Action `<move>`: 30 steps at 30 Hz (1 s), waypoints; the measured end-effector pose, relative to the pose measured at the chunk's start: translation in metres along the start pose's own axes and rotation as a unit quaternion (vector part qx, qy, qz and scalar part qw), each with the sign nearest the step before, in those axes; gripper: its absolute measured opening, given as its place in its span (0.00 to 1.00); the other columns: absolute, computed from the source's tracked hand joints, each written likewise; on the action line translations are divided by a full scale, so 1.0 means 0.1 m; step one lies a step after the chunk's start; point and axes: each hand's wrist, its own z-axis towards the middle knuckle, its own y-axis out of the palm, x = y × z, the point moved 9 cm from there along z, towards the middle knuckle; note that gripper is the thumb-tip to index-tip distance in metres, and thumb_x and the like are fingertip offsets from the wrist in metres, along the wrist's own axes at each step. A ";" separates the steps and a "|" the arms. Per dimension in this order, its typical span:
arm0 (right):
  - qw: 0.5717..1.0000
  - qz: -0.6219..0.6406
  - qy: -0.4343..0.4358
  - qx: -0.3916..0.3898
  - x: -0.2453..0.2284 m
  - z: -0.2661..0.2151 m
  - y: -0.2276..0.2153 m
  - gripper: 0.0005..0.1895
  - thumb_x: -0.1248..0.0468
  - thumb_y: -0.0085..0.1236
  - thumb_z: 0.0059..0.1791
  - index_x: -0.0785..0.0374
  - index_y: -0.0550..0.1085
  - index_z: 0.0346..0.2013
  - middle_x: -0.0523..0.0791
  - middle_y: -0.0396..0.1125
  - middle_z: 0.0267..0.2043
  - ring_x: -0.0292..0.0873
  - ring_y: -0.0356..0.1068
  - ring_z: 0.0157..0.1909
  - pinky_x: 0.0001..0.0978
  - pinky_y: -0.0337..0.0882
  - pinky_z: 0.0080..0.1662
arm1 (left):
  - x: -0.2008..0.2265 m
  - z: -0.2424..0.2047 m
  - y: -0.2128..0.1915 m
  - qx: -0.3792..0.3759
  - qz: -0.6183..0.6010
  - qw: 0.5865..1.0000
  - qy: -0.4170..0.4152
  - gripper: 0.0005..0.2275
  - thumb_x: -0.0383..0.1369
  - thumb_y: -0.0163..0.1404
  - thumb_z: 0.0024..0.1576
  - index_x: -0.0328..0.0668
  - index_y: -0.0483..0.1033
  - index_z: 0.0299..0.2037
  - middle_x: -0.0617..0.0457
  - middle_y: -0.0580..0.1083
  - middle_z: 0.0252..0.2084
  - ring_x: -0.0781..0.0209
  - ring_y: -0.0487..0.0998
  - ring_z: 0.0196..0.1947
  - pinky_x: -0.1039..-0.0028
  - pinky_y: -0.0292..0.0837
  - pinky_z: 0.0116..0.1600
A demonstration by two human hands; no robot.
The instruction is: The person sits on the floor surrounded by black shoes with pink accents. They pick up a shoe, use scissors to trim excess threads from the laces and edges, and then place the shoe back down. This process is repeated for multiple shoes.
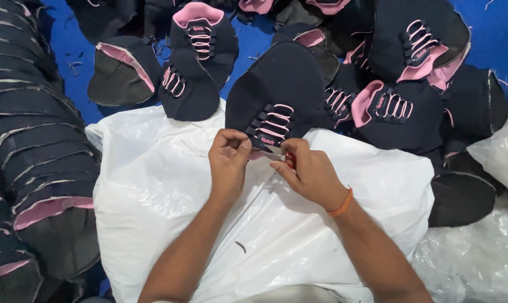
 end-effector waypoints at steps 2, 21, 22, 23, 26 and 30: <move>1.000 -0.013 -0.009 0.008 0.01 -0.01 0.05 0.23 0.56 0.63 0.51 0.71 0.65 0.48 0.48 0.69 0.27 0.46 0.73 0.25 0.34 0.70 0.28 | -0.01 0.00 -0.01 0.001 0.013 1.000 0.008 0.05 0.24 0.52 0.64 0.35 0.69 0.46 0.49 0.75 0.43 0.62 0.80 0.42 0.64 0.83 0.51; 0.998 -0.024 0.033 -0.038 0.01 0.08 0.04 0.19 0.55 0.58 0.53 0.67 0.67 0.46 0.49 0.72 0.26 0.51 0.74 0.27 0.39 0.71 0.30 | -0.08 -0.01 -0.18 0.014 0.072 0.996 0.055 0.06 0.22 0.54 0.66 0.34 0.70 0.48 0.53 0.72 0.43 0.69 0.73 0.42 0.79 0.70 0.50; 0.999 -0.023 0.034 -0.036 0.01 0.08 0.03 0.19 0.55 0.58 0.53 0.67 0.67 0.46 0.49 0.72 0.26 0.51 0.74 0.27 0.39 0.71 0.30 | -0.05 -0.01 -0.14 0.012 0.073 0.996 0.054 0.06 0.22 0.54 0.66 0.34 0.70 0.48 0.53 0.72 0.43 0.69 0.73 0.42 0.79 0.70 0.50; 0.998 -0.024 0.037 -0.041 0.01 0.08 0.04 0.18 0.55 0.58 0.53 0.67 0.67 0.46 0.49 0.72 0.25 0.51 0.74 0.26 0.39 0.71 0.30 | -0.03 0.00 -0.11 0.011 0.066 0.997 0.049 0.05 0.23 0.54 0.65 0.35 0.70 0.47 0.53 0.72 0.43 0.69 0.74 0.42 0.78 0.71 0.50; 0.998 -0.021 0.039 -0.049 0.02 0.09 0.04 0.18 0.54 0.57 0.53 0.66 0.67 0.46 0.49 0.72 0.25 0.50 0.74 0.26 0.38 0.71 0.30 | 0.00 0.00 -0.07 0.012 0.056 0.998 0.041 0.05 0.23 0.53 0.64 0.36 0.70 0.46 0.53 0.73 0.42 0.69 0.75 0.42 0.78 0.73 0.51; 0.998 -0.005 0.021 -0.056 0.00 0.09 0.03 0.17 0.55 0.56 0.54 0.66 0.67 0.46 0.49 0.71 0.26 0.49 0.74 0.28 0.38 0.71 0.31 | 0.01 -0.02 -0.09 0.008 0.045 0.998 0.045 0.05 0.23 0.53 0.65 0.35 0.70 0.47 0.52 0.73 0.43 0.69 0.74 0.42 0.77 0.73 0.51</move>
